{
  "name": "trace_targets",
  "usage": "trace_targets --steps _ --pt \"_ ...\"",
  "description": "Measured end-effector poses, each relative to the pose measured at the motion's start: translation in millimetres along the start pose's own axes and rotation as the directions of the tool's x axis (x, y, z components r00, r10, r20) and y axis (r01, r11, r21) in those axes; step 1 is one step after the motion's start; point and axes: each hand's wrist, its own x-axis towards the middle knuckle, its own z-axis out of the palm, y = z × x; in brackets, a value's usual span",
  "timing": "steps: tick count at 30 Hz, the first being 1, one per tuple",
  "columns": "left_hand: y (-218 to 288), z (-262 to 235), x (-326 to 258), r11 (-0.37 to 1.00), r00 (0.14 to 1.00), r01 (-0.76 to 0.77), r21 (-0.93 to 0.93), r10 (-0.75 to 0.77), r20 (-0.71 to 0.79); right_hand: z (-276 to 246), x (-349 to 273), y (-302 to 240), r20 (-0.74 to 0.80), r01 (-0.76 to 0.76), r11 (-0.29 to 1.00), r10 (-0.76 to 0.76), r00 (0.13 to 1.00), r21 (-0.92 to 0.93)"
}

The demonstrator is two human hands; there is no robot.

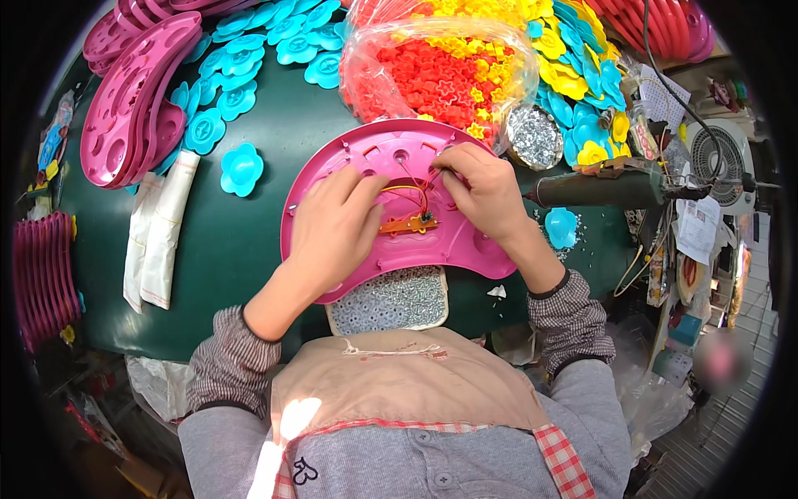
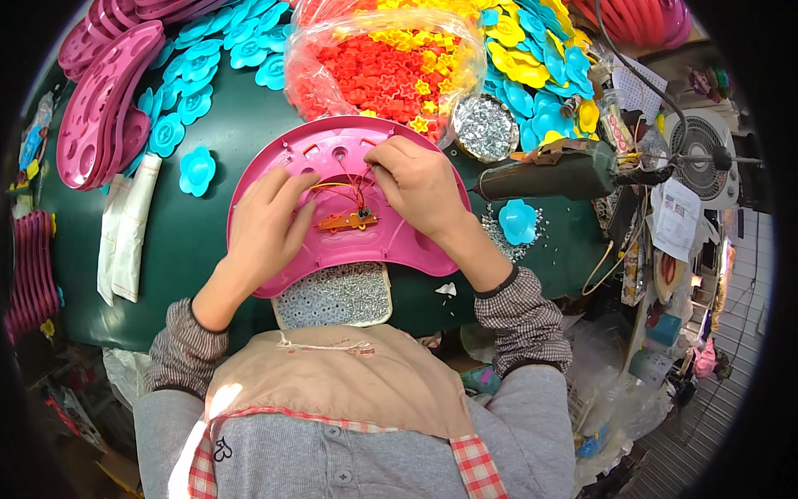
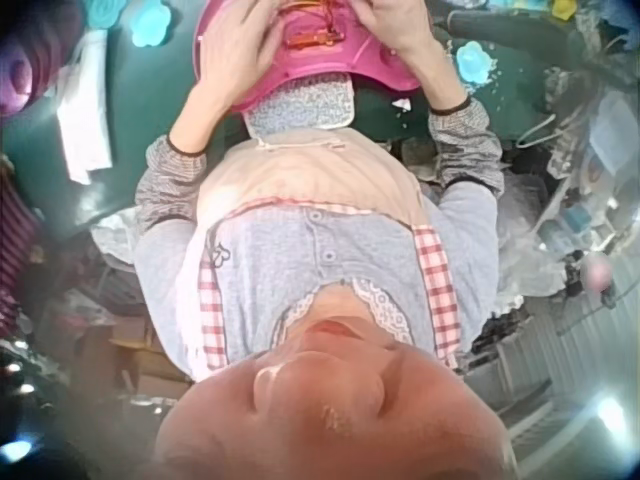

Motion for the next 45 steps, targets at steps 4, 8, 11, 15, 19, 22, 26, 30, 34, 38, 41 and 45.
trace_targets --steps 4,8,11,15,19,22,26,30,34,38,41,45 --pt "3 -17 -42 1.000 1.000 0.016 0.016 -0.016 -0.013 -5 2 2 0.025 -0.022 0.999 0.021 0.999 0.030" --pt "4 -7 -73 0.999 0.999 0.040 -0.026 -0.041 -0.013 -7 9 2 -0.004 0.032 0.997 -0.033 0.999 -0.075" --pt "10 -4 -71 0.992 0.997 0.054 -0.112 -0.061 -0.055 -1 7 1 0.001 -0.041 0.998 0.041 0.999 -0.040" --pt "7 1 -70 0.987 0.992 0.061 -0.147 -0.076 -0.099 -3 6 1 0.022 -0.016 1.000 0.016 1.000 -0.010" --pt "7 2 -73 0.987 0.991 0.053 -0.150 -0.070 -0.110 -5 10 -2 0.057 -0.027 0.993 0.034 0.998 -0.113" --pt "6 2 -72 0.989 0.991 0.046 -0.140 -0.062 -0.117 -2 15 -12 0.092 -0.014 0.964 0.040 0.995 -0.264" --pt "4 5 -75 0.990 0.994 0.045 -0.134 -0.058 -0.094 2 13 -6 0.155 0.013 0.937 0.044 0.987 -0.348" --pt "7 4 -72 0.993 0.996 0.060 -0.102 -0.067 -0.066 0 11 -3 0.304 0.030 0.906 0.110 0.946 -0.422" --pt "9 3 -71 0.992 0.990 0.095 -0.081 -0.102 -0.095 -3 -2 -37 0.477 0.113 0.822 0.206 0.855 -0.558" --pt "2 -2 -68 0.997 0.953 0.072 -0.041 -0.081 -0.293 -1 -31 -17 0.205 -0.129 0.959 0.183 0.962 -0.251" --pt "-20 -26 -81 0.933 0.875 0.344 0.107 -0.277 -0.396 -8 -58 -25 0.005 -0.347 0.925 0.350 0.937 0.154" --pt "-48 -17 -96 0.779 0.820 0.464 -0.422 -0.558 -0.127 -21 -61 -29 -0.254 -0.219 0.917 0.311 0.916 0.333"
